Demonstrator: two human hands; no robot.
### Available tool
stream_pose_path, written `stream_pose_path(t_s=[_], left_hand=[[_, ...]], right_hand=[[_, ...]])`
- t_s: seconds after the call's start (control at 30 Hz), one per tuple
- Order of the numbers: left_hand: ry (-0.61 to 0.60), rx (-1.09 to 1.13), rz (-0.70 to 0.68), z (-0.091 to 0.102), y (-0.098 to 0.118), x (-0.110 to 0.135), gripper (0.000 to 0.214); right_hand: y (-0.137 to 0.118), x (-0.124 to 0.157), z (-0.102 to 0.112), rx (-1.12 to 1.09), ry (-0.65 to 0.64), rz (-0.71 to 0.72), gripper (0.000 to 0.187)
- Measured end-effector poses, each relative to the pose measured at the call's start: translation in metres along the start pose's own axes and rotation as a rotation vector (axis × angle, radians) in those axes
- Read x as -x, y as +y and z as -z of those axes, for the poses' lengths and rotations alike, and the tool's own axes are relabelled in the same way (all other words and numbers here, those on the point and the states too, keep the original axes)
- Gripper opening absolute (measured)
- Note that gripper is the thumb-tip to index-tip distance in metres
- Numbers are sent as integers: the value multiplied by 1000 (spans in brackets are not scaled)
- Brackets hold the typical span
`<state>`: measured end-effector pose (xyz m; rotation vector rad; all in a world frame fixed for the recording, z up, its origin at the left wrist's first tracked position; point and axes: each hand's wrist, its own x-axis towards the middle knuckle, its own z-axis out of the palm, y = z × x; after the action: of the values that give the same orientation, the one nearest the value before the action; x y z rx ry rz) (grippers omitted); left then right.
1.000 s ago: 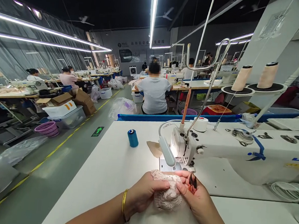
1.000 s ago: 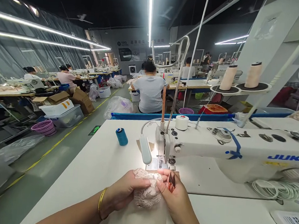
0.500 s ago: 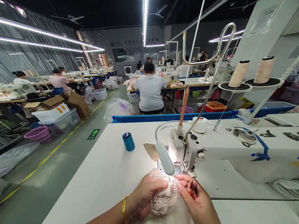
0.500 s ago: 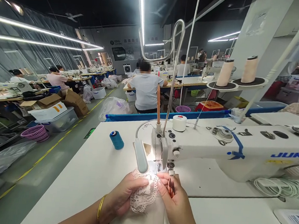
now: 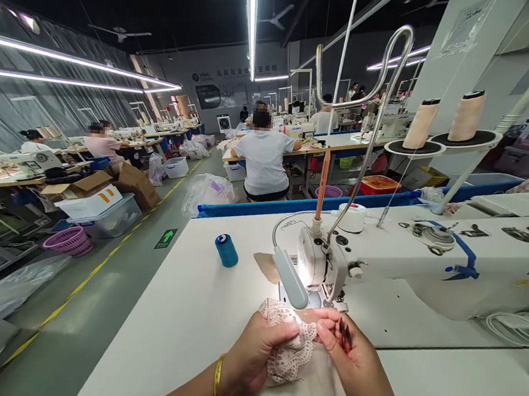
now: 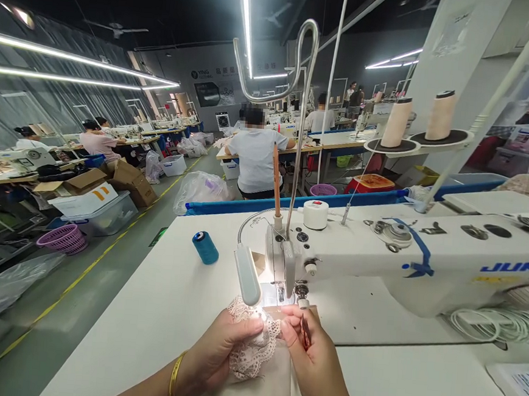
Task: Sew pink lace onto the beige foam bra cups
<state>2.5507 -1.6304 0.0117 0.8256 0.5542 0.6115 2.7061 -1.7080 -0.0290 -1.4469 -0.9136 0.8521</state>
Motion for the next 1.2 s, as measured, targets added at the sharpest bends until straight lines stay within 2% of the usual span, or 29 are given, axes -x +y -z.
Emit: stream_pose_path(t_s=[0.13, 0.3, 0.47, 0.8, 0.9, 1.03, 1.07, 1.1, 1.17, 1.2], left_hand=[[-7, 7, -31, 1, 0, 1, 48], [-52, 4, -75, -3, 4, 5, 48], [35, -71, -53, -3, 3, 8, 50], [71, -71, -89, 2, -4, 5, 43], [119, -97, -79, 4, -7, 4, 43], [100, -113, -104, 5, -7, 5, 40], [97, -115, -105, 5, -7, 5, 39], [98, -111, -102, 4, -6, 5, 39], [105, -91, -82, 2, -4, 6, 40], [108, -74, -71, 1, -3, 6, 41]], right_hand=[[1, 4, 1, 107, 45, 140, 34], [5, 2, 1, 221, -17, 409, 18], [4, 0, 1, 328, -44, 450, 24], [8, 4, 1, 357, 39, 627, 15], [13, 2, 0, 366, -3, 702, 15], [14, 2, 3, 341, -155, 847, 11], [13, 3, 5, 337, -186, 852, 13], [12, 4, 7, 337, -201, 834, 24], [9, 8, 12, 350, -169, 766, 46], [9, 9, 13, 369, -136, 723, 50]])
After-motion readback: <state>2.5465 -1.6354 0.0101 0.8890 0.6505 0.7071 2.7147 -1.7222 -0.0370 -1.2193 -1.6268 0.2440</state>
